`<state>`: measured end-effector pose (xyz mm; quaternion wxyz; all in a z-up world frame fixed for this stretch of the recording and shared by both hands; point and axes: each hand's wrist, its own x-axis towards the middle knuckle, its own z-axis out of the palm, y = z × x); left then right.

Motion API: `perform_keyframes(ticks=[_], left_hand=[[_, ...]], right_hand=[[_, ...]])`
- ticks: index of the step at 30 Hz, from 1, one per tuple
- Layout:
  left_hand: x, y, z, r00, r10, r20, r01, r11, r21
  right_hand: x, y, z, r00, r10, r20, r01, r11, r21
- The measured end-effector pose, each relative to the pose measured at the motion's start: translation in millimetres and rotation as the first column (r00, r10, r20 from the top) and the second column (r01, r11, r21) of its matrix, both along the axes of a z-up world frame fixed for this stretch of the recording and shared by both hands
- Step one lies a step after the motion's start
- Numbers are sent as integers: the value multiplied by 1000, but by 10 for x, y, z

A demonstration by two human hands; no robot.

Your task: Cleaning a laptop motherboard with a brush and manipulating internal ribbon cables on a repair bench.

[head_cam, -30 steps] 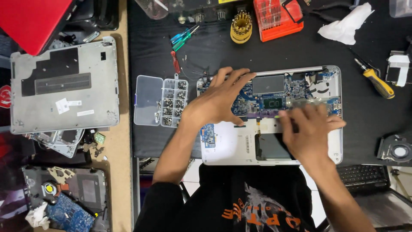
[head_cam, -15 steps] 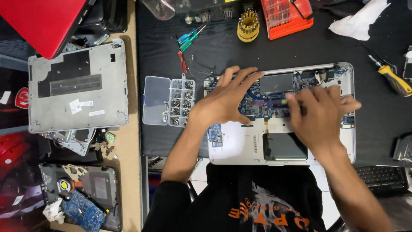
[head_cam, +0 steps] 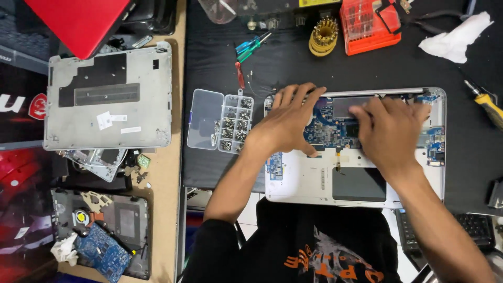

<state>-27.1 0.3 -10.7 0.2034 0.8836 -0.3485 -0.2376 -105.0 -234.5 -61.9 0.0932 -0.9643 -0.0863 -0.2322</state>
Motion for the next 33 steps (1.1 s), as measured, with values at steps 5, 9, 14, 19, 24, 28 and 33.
perform_keyframes(ticks=[5, 9, 14, 19, 24, 28, 33], left_hand=[[23, 42, -32, 998, 31, 61, -29, 999, -30], [-6, 52, -61, 996, 28, 81, -24, 999, -48], [29, 13, -17, 1000, -14, 23, 13, 999, 42], [50, 35, -48, 1000, -31, 5, 31, 999, 25], [62, 21, -51, 999, -42, 11, 42, 998, 56], [45, 29, -2, 999, -36, 22, 36, 999, 32], [53, 41, -18, 999, -44, 2, 44, 998, 32]], right_hand=[[-102, 68, 259, 987, 48, -155, -32, 994, 103], [-492, 55, 375, 920, 19, -391, 49, 986, 162], [-94, 162, 181, 987, -40, -158, 48, 998, 47], [-72, 126, 508, 923, 150, -354, -10, 929, 369], [45, -33, 762, 830, 114, -547, 54, 958, 281], [277, 11, 676, 815, 230, -533, -138, 969, 207], [604, -301, 517, 825, 245, -510, -264, 964, 36]])
